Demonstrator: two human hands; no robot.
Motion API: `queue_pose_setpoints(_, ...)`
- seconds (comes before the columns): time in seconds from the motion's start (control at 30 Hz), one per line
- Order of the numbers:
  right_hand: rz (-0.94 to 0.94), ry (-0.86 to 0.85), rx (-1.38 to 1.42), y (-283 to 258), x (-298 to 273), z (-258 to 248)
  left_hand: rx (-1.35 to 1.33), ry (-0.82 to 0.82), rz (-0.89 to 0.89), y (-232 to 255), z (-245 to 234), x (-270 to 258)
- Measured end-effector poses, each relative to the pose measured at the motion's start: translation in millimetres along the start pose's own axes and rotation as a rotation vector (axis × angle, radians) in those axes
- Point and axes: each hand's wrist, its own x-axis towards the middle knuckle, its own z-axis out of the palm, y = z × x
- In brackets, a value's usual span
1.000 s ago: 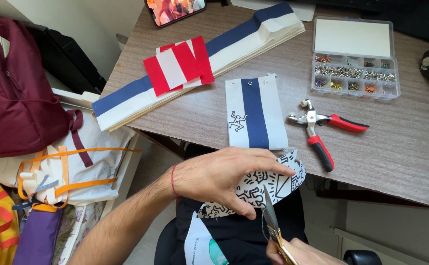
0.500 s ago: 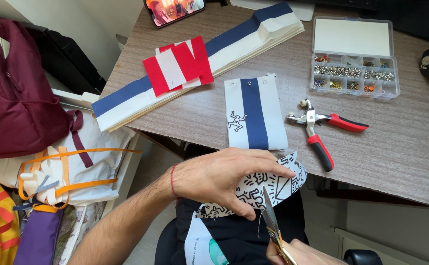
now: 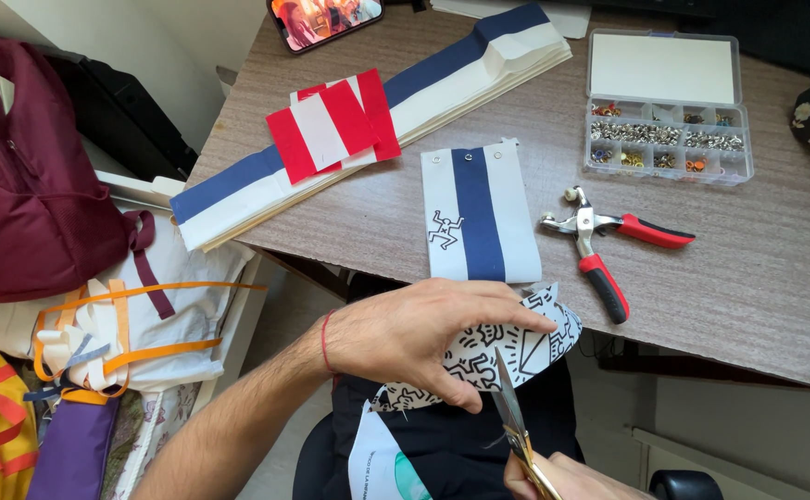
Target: Cutting out a paper pattern with scissors and punching holes in fabric strips.
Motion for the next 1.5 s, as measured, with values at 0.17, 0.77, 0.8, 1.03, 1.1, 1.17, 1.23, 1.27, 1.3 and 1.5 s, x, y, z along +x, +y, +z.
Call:
queue_pose_setpoints(0.17,-0.058,0.057,0.023,2,-5,-2,0.038,-0.018,0.004,2,-7,13)
queue_pose_setpoints(0.77,-0.501,0.505,0.470,33,-63,-63,0.057,-0.046,-0.127,13,-78,183)
queue_pose_setpoints(0.8,-0.500,0.524,0.406,30,-68,-64,0.040,-0.028,-0.150,6,-75,185)
queue_pose_setpoints(1.03,-0.246,0.544,0.337,46,-66,-64,-0.219,-0.049,-0.174,4,-45,190)
queue_pose_setpoints(1.1,-0.270,0.528,0.331,44,-65,-62,-0.156,-0.047,-0.159,0,-45,190)
queue_pose_setpoints(1.17,-0.295,0.515,0.320,41,-65,-60,-0.088,-0.042,-0.139,1,-46,189)
queue_pose_setpoints(1.23,-0.368,0.470,0.308,36,-66,-58,-0.023,-0.076,-0.155,7,-49,187)
queue_pose_setpoints(1.27,-0.368,0.467,0.310,37,-64,-57,-0.024,-0.076,-0.158,8,-50,187)
queue_pose_setpoints(1.3,-0.358,0.461,0.327,39,-63,-55,-0.006,-0.082,-0.179,10,-50,186)
queue_pose_setpoints(1.5,-0.452,0.418,0.377,48,-56,-46,0.001,-0.073,-0.202,15,-48,178)
